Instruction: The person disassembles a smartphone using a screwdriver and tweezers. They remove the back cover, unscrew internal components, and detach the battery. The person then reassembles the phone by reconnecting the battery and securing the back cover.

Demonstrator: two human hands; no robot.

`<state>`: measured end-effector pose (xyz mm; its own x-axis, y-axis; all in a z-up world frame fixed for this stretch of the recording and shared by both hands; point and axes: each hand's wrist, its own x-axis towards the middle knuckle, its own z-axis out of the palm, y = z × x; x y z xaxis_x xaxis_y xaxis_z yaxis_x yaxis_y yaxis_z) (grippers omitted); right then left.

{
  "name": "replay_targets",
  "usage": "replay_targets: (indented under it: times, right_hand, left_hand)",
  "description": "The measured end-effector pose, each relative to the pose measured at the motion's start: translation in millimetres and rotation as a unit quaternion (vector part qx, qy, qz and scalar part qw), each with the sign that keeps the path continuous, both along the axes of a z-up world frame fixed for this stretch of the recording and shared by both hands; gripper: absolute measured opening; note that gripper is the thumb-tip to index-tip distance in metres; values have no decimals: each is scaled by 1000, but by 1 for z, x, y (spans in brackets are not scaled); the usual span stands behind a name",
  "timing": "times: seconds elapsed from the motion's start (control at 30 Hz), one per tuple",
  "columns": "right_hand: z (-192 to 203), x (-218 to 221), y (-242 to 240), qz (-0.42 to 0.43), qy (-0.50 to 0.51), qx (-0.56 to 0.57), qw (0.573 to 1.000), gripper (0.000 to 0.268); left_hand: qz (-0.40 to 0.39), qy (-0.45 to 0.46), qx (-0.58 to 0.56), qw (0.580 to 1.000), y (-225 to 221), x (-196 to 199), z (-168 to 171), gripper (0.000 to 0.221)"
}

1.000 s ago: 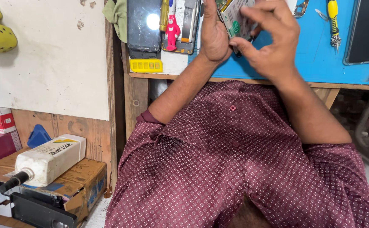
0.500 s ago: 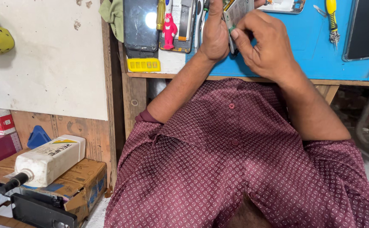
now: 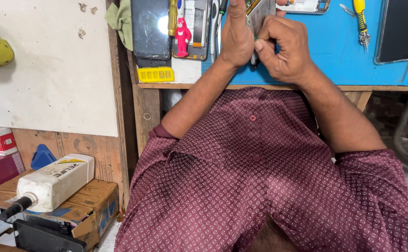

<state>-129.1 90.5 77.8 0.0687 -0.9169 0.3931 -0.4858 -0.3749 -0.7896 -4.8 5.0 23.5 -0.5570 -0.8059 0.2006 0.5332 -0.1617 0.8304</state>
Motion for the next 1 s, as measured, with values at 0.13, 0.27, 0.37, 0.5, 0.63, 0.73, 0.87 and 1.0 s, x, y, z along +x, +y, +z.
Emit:
replay_targets:
  times: [0.13,0.27,0.37,0.5,0.63,0.73,0.87,1.0]
  right_hand:
    - [-2,0,-1,4,-5,-4,1000,26]
    - [-3,-1,-1,5,-11,-2,1000,27]
    - [0,2,-1,-11,9,-3,1000,26]
    - [12,9,3,-56,13,-19,998,16]
    - [26,13,7,-92,-4,-41,995,23]
    - [28,21,8,-127,-28,-47,990,28]
    - [29,28,16,-172,18,-49,984,24]
    - [36,37,11,-182,-94,-8,979,18]
  left_hand:
    - [11,-6,-32,999,-1,-1,1,70]
    - [10,-7,-23,1000,0,-2,-5,70]
    - [-17,-39,24,999,-3,3,-19,75]
    - [97,-259,-97,956,-4,4,-39,84]
    - [-124,109,177,970,2,3,-35,91]
    - [-132,135,148,971,-1,0,-21,94]
    - [-62,46,108,991,3,2,1,89]
    - [28,65,-16,997,1,1,31,89]
